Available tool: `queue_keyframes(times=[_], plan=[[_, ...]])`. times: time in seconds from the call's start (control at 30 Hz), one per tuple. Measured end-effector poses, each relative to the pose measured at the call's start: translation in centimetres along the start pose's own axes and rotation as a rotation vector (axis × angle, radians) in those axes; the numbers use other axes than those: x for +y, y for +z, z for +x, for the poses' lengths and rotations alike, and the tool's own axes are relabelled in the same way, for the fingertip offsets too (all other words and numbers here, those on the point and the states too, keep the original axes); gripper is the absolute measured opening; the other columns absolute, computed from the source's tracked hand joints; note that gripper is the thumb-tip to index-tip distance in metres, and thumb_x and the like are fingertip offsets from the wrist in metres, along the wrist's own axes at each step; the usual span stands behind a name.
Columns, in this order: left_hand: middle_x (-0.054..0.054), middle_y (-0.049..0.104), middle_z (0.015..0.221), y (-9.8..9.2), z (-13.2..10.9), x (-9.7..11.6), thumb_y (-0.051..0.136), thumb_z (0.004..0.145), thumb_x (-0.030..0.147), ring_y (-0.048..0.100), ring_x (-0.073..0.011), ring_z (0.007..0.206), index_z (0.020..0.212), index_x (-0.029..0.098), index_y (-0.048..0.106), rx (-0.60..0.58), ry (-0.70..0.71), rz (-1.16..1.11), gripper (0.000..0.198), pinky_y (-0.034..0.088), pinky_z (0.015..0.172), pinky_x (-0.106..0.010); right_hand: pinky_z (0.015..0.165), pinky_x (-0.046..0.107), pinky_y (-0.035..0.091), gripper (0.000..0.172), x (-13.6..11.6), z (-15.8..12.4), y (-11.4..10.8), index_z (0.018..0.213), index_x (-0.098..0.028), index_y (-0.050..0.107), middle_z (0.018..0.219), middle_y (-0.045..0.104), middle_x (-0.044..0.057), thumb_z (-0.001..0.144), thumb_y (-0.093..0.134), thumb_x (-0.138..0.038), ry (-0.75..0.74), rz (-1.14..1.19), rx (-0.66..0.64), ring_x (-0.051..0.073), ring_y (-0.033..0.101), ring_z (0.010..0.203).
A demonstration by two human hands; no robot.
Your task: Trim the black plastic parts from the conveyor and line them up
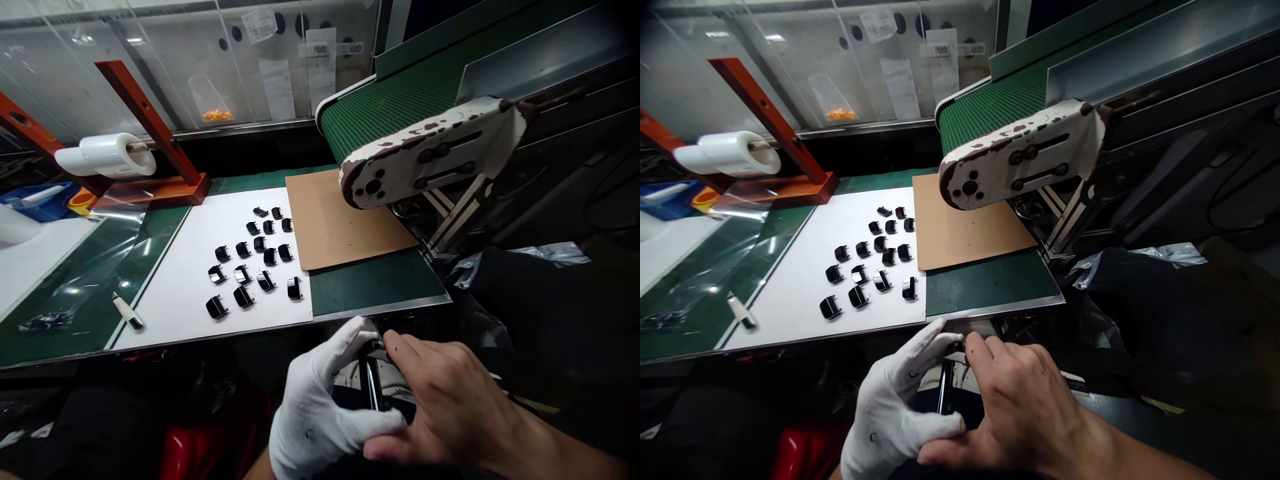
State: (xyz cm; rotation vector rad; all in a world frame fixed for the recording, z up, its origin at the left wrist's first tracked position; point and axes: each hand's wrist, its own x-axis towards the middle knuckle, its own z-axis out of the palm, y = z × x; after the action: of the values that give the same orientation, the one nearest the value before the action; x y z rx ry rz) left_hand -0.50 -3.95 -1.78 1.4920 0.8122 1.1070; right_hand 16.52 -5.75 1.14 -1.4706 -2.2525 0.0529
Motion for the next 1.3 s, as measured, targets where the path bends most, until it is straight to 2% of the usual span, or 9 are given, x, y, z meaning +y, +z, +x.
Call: queue_keyframes(times=[0.2, 0.33, 0.5, 0.7, 0.87, 1.1, 1.3], plan=[[-0.001, 0.07, 0.113, 0.06, 0.04, 0.07, 0.089, 0.054, 0.017, 0.068, -0.0218, 0.1, 0.128, 0.026, 0.057, 0.029, 0.024, 0.07, 0.081, 0.055, 0.092, -0.024, 0.041, 0.032, 0.04, 0.09, 0.02, -0.09, 0.14, 0.078, -0.011, 0.06, 0.055, 0.059, 0.005, 0.071, 0.013, -0.088, 0.036, 0.015, -0.055, 0.022, 0.06, 0.044], [-0.001, 0.071, 0.112, 0.07, 0.03, -0.01, 0.088, 0.054, 0.017, 0.069, -0.0213, 0.099, 0.128, 0.026, 0.057, 0.031, 0.017, 0.061, 0.081, 0.056, 0.091, -0.023, 0.039, 0.032, 0.04, 0.09, -0.16, 0.01, 0.02, 0.074, -0.011, 0.061, 0.056, 0.061, 0.008, 0.072, 0.013, -0.086, 0.044, 0.0, -0.023, 0.021, 0.06, 0.043], [-0.001, 0.071, 0.111, 0.12, -0.16, -0.25, 0.087, 0.055, 0.015, 0.069, -0.0214, 0.099, 0.129, 0.025, 0.056, 0.046, 0.008, 0.071, 0.081, 0.056, 0.091, -0.024, 0.041, 0.033, 0.045, 0.096, -0.22, -0.16, -0.08, 0.089, -0.001, 0.064, 0.06, 0.065, 0.01, 0.076, 0.017, -0.083, 0.019, -0.016, 0.045, 0.023, 0.063, 0.047], [-0.002, 0.071, 0.11, 0.31, -0.3, -0.17, 0.089, 0.052, 0.018, 0.069, -0.021, 0.097, 0.127, 0.023, 0.057, 0.049, 0.015, 0.097, 0.082, 0.057, 0.089, -0.022, 0.038, 0.032, 0.038, 0.082, -0.35, -0.49, -0.18, 0.074, -0.013, 0.06, 0.058, 0.062, 0.007, 0.076, 0.018, -0.083, 0.036, 0.027, -0.019, 0.021, 0.06, 0.045], [-0.005, 0.072, 0.11, 0.35, -0.15, -0.05, 0.089, 0.053, 0.023, 0.07, -0.0232, 0.096, 0.125, 0.019, 0.058, 0.058, 0.041, 0.135, 0.079, 0.058, 0.088, -0.025, 0.038, 0.032, 0.034, 0.083, -0.4, -0.68, -0.12, 0.073, -0.015, 0.058, 0.055, 0.059, 0.004, 0.073, 0.017, -0.086, 0.079, 0.039, -0.082, 0.021, 0.058, 0.042], [-0.008, 0.072, 0.108, 0.44, -0.11, 0.28, 0.088, 0.053, 0.024, 0.07, -0.0259, 0.096, 0.125, 0.015, 0.059, 0.055, 0.001, 0.174, 0.078, 0.057, 0.09, -0.03, 0.04, 0.032, 0.032, 0.086, -0.25, -0.8, 0.3, 0.072, -0.014, 0.06, 0.055, 0.06, 0.005, 0.074, 0.012, -0.085, 0.055, 0.005, -0.023, 0.022, 0.06, 0.044], [-0.007, 0.071, 0.111, 0.71, -0.16, 0.28, 0.088, 0.053, 0.019, 0.07, -0.0249, 0.097, 0.122, 0.016, 0.062, 0.065, 0.027, 0.185, 0.074, 0.057, 0.089, -0.026, 0.041, 0.032, 0.032, 0.084, -0.07, -0.86, 0.35, 0.069, -0.014, 0.059, 0.053, 0.058, 0.003, 0.079, 0.008, -0.08, 0.011, -0.009, 0.001, 0.019, 0.059, 0.043]])
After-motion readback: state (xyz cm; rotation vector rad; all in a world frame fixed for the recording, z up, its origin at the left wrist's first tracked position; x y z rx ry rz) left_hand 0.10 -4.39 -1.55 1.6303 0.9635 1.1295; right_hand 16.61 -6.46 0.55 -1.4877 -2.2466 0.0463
